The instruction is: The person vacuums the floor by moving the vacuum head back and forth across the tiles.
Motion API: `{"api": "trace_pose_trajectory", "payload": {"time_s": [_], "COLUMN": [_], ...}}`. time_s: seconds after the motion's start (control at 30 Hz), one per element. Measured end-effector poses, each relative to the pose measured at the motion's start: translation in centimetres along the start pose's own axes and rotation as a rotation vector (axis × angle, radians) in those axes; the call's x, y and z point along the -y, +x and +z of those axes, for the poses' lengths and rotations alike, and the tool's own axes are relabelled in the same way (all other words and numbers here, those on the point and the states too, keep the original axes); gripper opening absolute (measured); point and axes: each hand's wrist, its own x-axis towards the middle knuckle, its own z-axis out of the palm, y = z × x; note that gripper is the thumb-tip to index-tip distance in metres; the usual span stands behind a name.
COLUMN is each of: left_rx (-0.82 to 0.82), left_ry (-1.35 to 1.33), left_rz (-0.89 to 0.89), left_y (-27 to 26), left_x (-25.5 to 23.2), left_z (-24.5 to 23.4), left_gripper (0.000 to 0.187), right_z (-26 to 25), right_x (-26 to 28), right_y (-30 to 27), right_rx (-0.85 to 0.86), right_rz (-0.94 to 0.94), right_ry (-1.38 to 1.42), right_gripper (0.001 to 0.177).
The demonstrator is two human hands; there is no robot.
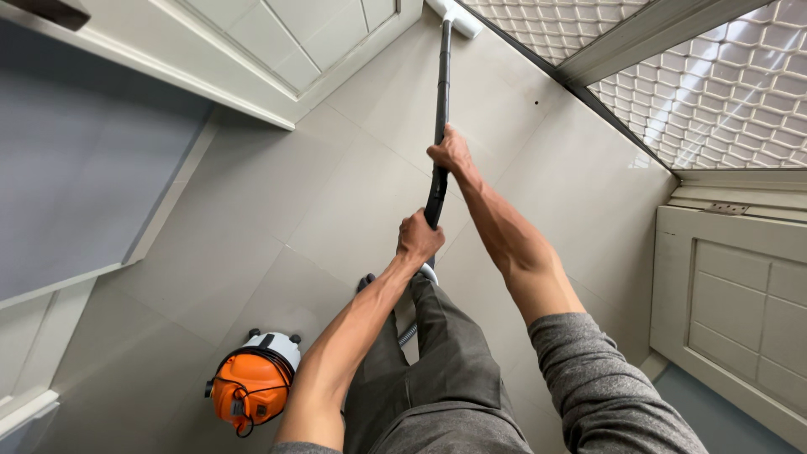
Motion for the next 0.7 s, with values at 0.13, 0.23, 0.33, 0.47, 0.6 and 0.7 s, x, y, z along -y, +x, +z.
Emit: {"api": "trace_pose_trajectory", "payload": {"time_s": [0.13, 0.23, 0.33, 0.47, 0.6, 0.7], "left_rx": [-0.014, -0.05, -0.051, -0.052, -0.022, -0.02], "left_ry": [0.03, 0.051, 0.031, 0.034, -0.007, -0.023], "left_rz": [-0.006, -0.009, -0.01, 0.003, -0.015, -0.013], "left_y": [-1.6, -1.5, -0.2, 1.7, 2.3, 2.1], "left_x": [1.1, 1.3, 1.1, 0.5, -0.5, -1.1], "left_z": [0.1, -0.4, -1.0, -0.9, -0.6, -0.8], "left_gripper": [0.024, 0.026, 0.023, 0.023, 0.024, 0.023], "right_z": [1.7, 2.0, 1.5, 0.4, -0.6, -1.0], "right_x": [-0.4, 0.4, 1.2, 1.7, 1.8, 1.9], "right_y": [-1.0, -1.4, -0.6, 1.4, 2.2, 2.0], "right_rx": [0.038, 0.059, 0.056, 0.074, 0.085, 0.096], "right_rz": [0.075, 0.107, 0.113, 0.123, 0.116, 0.132], "right_ry": [-0.057, -0.068, -0.029, -0.038, -0.06, -0.059], "right_gripper": [0.072, 0.084, 0.085, 0.083, 0.079, 0.08]}}
